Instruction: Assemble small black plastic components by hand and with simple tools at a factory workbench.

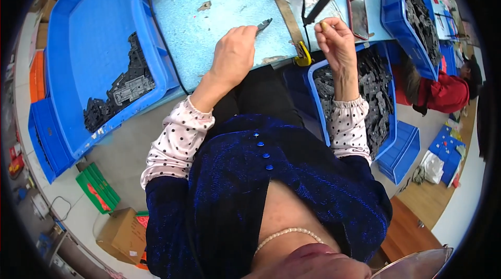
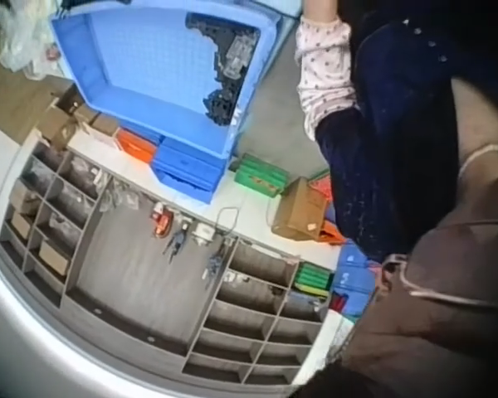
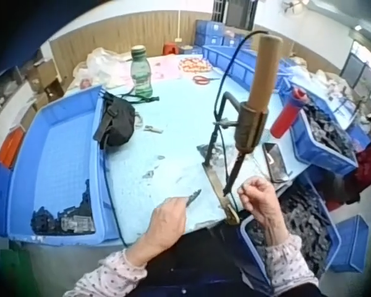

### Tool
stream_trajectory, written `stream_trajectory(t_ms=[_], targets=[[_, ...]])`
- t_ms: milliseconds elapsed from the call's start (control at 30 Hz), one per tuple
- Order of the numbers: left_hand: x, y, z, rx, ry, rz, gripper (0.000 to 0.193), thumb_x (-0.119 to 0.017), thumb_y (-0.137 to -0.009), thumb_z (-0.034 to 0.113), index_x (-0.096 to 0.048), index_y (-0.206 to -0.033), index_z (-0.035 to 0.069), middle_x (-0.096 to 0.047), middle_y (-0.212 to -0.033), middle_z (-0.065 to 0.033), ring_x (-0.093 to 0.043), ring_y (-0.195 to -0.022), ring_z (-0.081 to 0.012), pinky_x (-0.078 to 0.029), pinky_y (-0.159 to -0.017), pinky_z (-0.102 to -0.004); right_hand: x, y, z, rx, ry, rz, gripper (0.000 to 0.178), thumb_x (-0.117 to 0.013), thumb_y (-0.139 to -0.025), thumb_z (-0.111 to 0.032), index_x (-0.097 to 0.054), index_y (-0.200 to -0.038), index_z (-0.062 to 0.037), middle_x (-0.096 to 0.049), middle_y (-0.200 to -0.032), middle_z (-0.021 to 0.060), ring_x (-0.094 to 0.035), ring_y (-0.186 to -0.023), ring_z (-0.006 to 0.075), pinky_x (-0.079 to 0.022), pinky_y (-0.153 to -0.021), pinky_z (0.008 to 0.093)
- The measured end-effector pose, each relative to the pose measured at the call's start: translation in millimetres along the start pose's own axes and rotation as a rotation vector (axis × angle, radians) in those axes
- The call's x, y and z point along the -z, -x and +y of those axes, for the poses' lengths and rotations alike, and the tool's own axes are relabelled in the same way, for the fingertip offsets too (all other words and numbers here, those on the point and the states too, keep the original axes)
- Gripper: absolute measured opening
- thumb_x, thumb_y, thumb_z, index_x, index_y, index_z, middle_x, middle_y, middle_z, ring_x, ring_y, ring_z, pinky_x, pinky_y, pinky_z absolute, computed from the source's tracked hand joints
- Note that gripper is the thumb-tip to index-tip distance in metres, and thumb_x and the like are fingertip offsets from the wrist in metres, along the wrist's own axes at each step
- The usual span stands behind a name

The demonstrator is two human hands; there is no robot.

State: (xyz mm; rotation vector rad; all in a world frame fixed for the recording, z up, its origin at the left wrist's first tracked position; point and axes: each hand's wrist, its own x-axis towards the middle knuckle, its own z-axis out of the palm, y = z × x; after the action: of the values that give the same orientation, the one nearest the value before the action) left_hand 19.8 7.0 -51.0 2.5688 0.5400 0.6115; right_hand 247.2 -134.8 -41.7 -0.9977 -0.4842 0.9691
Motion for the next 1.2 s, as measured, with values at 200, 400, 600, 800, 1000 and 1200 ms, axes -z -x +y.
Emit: stream_trajectory(t_ms=[200, 400, 600, 800, 1000, 1200], targets=[[20.1, -3.1, 26.4, 0.425, 1.027, -0.381, 0.024, -0.051, -0.089, 0.006, -0.059, -0.109, -0.003, -0.066, -0.088, -0.0066, -0.060, -0.069, -0.0066, -0.048, -0.062, -0.0227, -15.0, 17.8, 0.8, -0.090, -0.105, -0.088, 0.006, -0.061, -0.090, -0.005, -0.060, -0.092, 0.0012, -0.064, -0.082, 0.0119, -0.052, -0.058, 0.0095, -0.038, -0.045, 0.0174], [22.0, -3.0, 27.7, 0.388, 1.255, -0.467, 0.022, -0.052, -0.091, 0.008, -0.059, -0.109, -0.002, -0.066, -0.090, -0.0047, -0.060, -0.070, -0.0071, -0.049, -0.063, -0.0211, -23.9, 21.2, 5.2, -0.044, -0.051, -0.184, 0.012, -0.063, -0.090, -0.012, -0.057, -0.089, -0.0020, -0.058, -0.080, 0.0054, -0.045, -0.061, 0.0067, -0.033, -0.048, 0.0171], [27.6, -5.2, 31.2, 0.382, 1.272, -0.564, 0.022, -0.053, -0.090, 0.007, -0.058, -0.109, -0.002, -0.066, -0.089, -0.0057, -0.061, -0.069, -0.0079, -0.049, -0.058, -0.0195, -35.3, 23.0, 5.7, 0.020, 0.034, -0.220, 0.012, -0.065, -0.087, -0.013, -0.057, -0.086, -0.0043, -0.056, -0.082, 0.0014, -0.044, -0.064, 0.0046, -0.032, -0.052, 0.0174], [30.7, -7.5, 35.3, 0.371, 1.301, -0.585, 0.021, -0.053, -0.090, 0.007, -0.059, -0.109, -0.002, -0.066, -0.088, -0.0058, -0.060, -0.067, -0.0080, -0.049, -0.053, -0.0187, -32.9, 22.6, 8.8, 0.058, 0.110, -0.198, 0.011, -0.065, -0.087, -0.012, -0.057, -0.085, -0.0052, -0.057, -0.083, 0.0009, -0.043, -0.063, 0.0031, -0.032, -0.052, 0.0170], [31.6, -7.4, 35.3, 0.365, 1.242, -0.579, 0.022, -0.053, -0.089, 0.006, -0.059, -0.108, -0.002, -0.065, -0.087, -0.0051, -0.059, -0.064, -0.0074, -0.047, -0.051, -0.0182, -35.7, 24.4, 2.4, 0.045, 0.186, -0.179, 0.012, -0.066, -0.086, -0.013, -0.057, -0.083, -0.0052, -0.057, -0.079, -0.0008, -0.044, -0.062, 0.0029, -0.033, -0.053, 0.0170], [37.1, -4.7, 38.8, 0.328, 1.074, -0.570, 0.021, -0.052, -0.087, 0.005, -0.061, -0.105, -0.001, -0.065, -0.085, -0.0038, -0.057, -0.063, -0.0063, -0.045, -0.050, -0.0190, -40.6, 35.0, -3.5, 0.102, 0.493, -0.141, 0.012, -0.067, -0.085, -0.009, -0.058, -0.080, -0.0040, -0.056, -0.071, -0.0022, -0.047, -0.060, 0.0041, -0.035, -0.054, 0.0179]])
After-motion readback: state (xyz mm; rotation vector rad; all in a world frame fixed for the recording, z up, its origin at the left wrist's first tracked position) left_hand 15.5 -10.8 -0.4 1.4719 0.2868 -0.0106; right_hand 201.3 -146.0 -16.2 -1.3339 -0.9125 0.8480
